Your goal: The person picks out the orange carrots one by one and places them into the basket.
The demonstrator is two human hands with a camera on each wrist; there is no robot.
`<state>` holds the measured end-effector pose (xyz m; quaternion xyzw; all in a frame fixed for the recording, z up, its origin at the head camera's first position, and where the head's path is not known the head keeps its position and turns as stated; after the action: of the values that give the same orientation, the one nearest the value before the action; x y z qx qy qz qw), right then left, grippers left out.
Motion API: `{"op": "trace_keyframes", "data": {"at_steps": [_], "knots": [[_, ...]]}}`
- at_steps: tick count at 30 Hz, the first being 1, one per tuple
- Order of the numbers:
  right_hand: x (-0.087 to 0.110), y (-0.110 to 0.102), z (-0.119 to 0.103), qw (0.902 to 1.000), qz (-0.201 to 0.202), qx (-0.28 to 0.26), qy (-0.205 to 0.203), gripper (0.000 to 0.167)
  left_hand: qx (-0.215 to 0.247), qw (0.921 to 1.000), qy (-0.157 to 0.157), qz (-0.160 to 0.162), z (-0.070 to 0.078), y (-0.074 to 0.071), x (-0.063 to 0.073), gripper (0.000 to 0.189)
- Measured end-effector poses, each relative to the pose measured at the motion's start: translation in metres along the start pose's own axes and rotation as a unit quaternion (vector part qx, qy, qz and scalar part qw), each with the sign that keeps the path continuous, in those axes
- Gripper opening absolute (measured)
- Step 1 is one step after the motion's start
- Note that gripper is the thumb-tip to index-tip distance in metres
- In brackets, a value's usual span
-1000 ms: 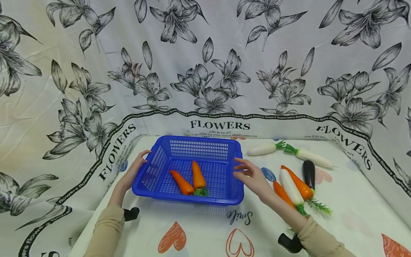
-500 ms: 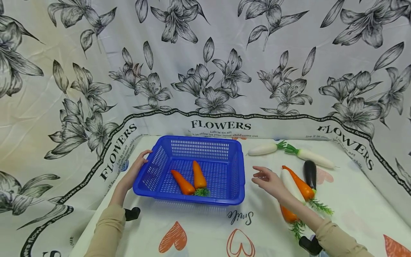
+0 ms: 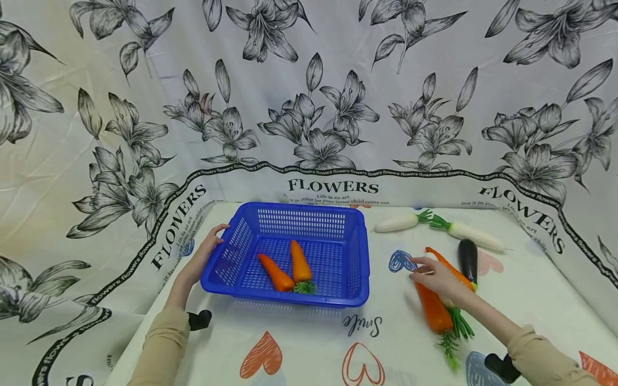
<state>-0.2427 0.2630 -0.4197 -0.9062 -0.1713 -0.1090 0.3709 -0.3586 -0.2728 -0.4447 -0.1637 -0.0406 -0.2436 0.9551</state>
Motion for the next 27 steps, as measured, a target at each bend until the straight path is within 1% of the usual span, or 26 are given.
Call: {"op": "trace_keyframes", "data": {"at_steps": [6,11,16,18,23,27], "knots": [[0.01,-0.008,0.006,0.9991,-0.017,0.035,0.018,0.055,-0.002,1.0,-0.005,0.003,0.0,0.0,-0.001,0.05],[0.017,-0.011,0.011,0.9982,-0.026,0.043,0.033,0.052,0.002,1.0,-0.003,0.001,-0.001,-0.001,-0.001,0.049],[0.02,-0.01,0.012,0.9972,-0.036,0.033,0.058,0.051,0.005,1.0,-0.005,0.001,-0.002,-0.002,-0.001,0.048],[0.02,-0.009,0.012,0.9965,-0.04,0.037,0.064,0.049,0.004,1.0,-0.004,0.001,-0.001,-0.001,-0.001,0.049],[0.02,-0.004,0.011,0.9948,-0.038,0.071,0.063,0.046,0.003,1.0,-0.007,0.003,-0.001,-0.001,-0.001,0.049],[0.019,0.001,0.011,0.9969,-0.03,0.051,0.051,0.046,0.008,0.9999,-0.01,0.004,-0.001,-0.001,-0.001,0.049]]}}
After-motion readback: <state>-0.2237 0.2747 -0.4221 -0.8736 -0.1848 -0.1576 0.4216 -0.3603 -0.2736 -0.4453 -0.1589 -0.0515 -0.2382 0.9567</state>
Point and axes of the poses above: each hand's wrist, its own x-axis away from the middle knuckle, its own y-axis out of the palm, z = x × y, the point moved 5 cm from there along -x, towards the middle knuckle, and after that the axes turned 12 degrees about -z, right-handed, at the moved point
